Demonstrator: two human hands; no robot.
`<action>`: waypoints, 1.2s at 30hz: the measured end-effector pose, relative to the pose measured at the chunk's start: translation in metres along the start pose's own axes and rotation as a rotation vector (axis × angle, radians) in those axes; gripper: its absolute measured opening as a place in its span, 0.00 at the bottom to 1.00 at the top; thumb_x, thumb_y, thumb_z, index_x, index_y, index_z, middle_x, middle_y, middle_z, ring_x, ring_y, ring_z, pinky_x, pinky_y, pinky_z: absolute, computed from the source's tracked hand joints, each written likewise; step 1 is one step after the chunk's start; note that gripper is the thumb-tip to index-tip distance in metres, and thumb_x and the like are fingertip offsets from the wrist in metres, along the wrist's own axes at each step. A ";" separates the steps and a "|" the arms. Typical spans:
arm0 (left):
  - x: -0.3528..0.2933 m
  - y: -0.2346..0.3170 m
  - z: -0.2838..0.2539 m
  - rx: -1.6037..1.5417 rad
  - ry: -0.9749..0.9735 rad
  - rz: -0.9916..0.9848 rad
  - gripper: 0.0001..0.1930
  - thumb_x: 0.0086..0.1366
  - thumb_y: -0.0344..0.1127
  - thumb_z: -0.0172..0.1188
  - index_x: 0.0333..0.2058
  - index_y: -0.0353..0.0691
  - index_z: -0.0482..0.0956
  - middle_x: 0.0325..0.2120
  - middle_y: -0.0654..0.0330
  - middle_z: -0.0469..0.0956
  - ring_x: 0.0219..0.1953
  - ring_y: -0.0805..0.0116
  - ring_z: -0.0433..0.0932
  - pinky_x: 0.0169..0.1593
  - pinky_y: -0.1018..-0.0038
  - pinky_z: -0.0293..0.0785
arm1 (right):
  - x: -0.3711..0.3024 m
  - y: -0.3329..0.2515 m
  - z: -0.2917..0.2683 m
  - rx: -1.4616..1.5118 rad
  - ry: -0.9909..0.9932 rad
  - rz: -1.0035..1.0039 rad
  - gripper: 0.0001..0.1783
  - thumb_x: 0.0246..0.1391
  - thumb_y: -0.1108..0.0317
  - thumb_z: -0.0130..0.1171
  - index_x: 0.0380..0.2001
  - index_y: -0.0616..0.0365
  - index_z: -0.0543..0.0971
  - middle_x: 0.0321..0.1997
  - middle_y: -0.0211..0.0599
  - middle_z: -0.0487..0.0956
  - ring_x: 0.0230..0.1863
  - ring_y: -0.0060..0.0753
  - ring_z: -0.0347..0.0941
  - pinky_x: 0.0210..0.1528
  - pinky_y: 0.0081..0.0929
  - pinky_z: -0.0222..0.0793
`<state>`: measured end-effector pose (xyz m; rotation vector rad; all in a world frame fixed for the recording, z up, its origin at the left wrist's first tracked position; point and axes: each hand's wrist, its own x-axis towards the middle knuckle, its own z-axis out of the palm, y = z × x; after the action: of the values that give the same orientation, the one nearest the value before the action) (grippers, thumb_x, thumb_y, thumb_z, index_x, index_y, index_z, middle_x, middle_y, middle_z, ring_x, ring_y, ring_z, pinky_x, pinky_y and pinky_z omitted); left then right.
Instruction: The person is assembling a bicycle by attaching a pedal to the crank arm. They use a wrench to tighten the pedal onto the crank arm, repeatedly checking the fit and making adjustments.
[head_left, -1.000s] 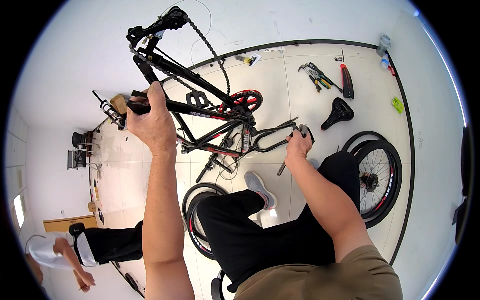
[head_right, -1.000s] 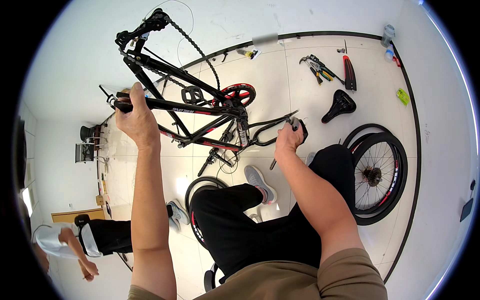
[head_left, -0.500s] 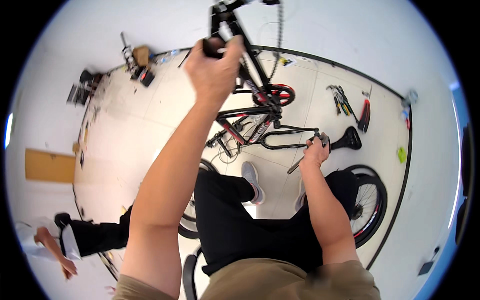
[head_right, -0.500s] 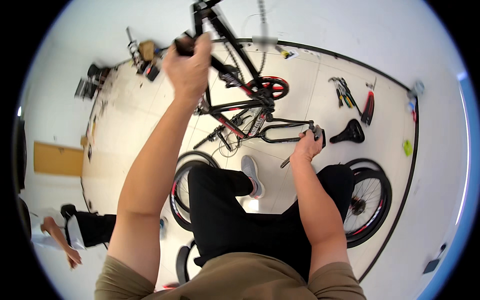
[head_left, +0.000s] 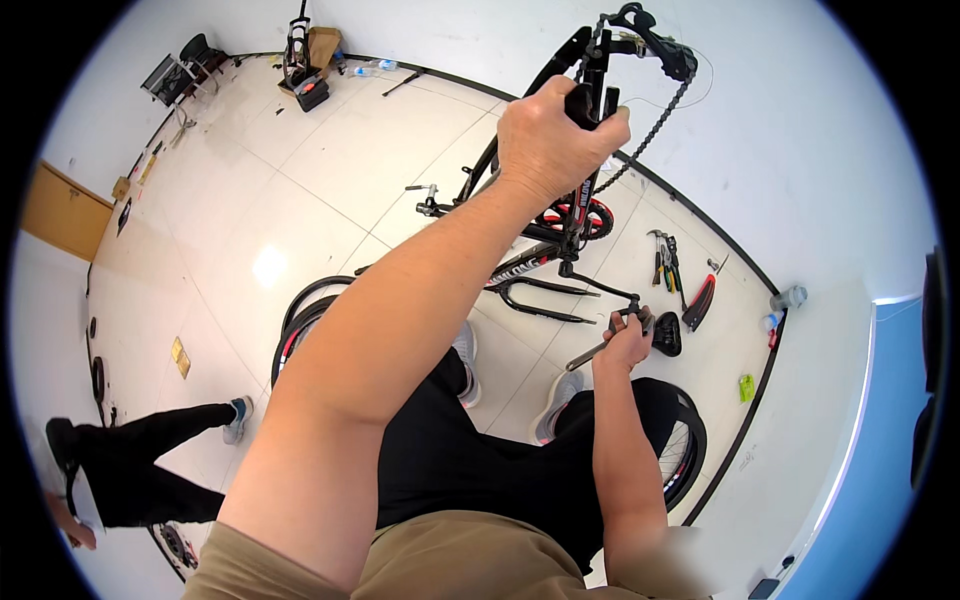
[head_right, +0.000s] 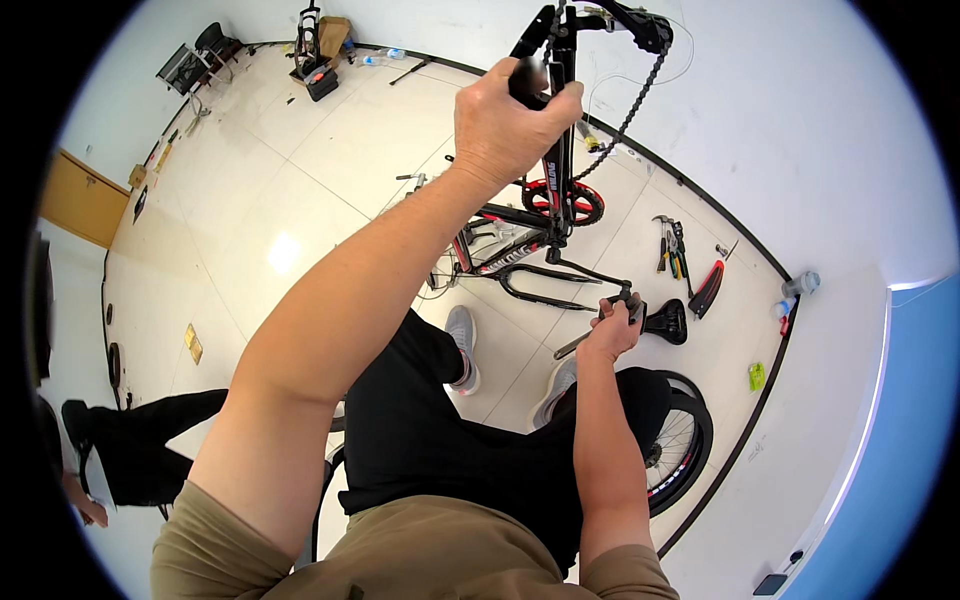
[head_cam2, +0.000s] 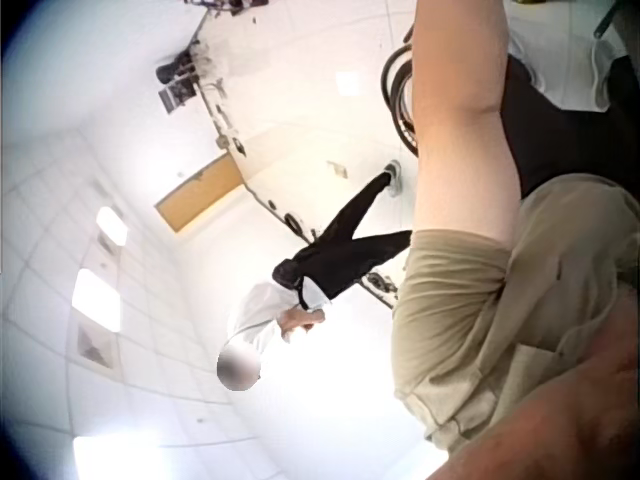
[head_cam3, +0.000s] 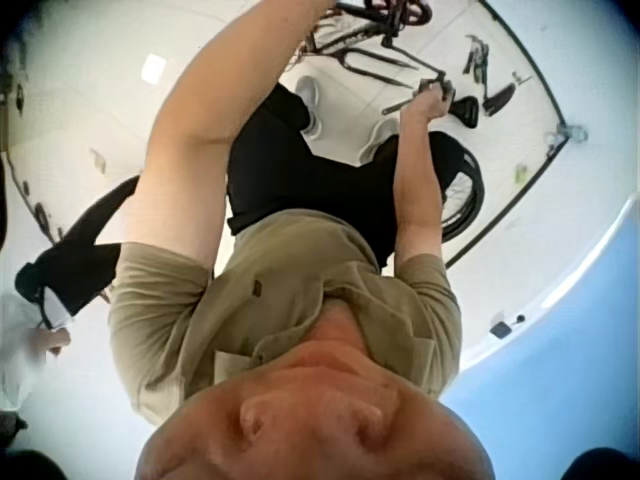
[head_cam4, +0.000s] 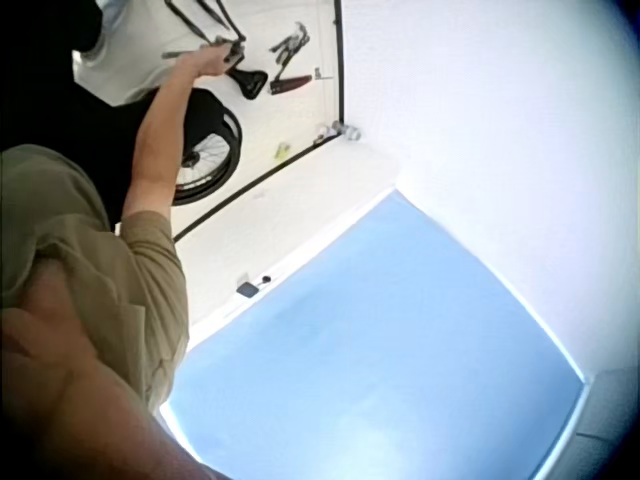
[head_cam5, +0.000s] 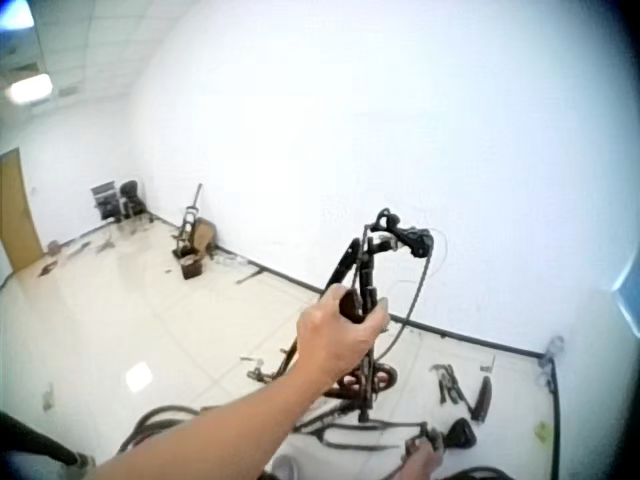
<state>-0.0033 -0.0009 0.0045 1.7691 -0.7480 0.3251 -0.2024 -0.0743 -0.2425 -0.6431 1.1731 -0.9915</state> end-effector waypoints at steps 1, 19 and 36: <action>0.001 -0.001 -0.003 0.015 0.004 0.003 0.20 0.50 0.49 0.70 0.25 0.35 0.77 0.17 0.60 0.79 0.20 0.68 0.78 0.32 0.73 0.78 | 0.006 0.004 0.000 -0.022 -0.029 -0.012 0.23 0.60 0.72 0.51 0.59 0.53 0.70 0.45 0.32 0.76 0.33 0.23 0.78 0.21 0.21 0.62; -0.011 -0.001 0.000 -0.095 0.075 0.126 0.18 0.47 0.40 0.71 0.30 0.36 0.73 0.15 0.54 0.77 0.20 0.53 0.79 0.27 0.63 0.76 | -0.006 0.000 -0.016 -0.188 -0.007 -0.110 0.18 0.64 0.67 0.50 0.55 0.57 0.74 0.45 0.31 0.80 0.40 0.21 0.79 0.27 0.18 0.60; -0.004 0.008 0.002 -0.052 -0.018 -0.013 0.18 0.54 0.44 0.72 0.28 0.34 0.76 0.15 0.65 0.75 0.19 0.80 0.70 0.27 0.78 0.72 | -0.035 0.015 -0.011 -0.079 -0.084 -0.241 0.21 0.61 0.74 0.53 0.59 0.57 0.73 0.48 0.35 0.78 0.41 0.24 0.73 0.42 0.22 0.63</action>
<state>-0.0115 -0.0024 0.0074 1.7293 -0.7516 0.2788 -0.2109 -0.0354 -0.2430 -0.8965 1.0818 -1.1128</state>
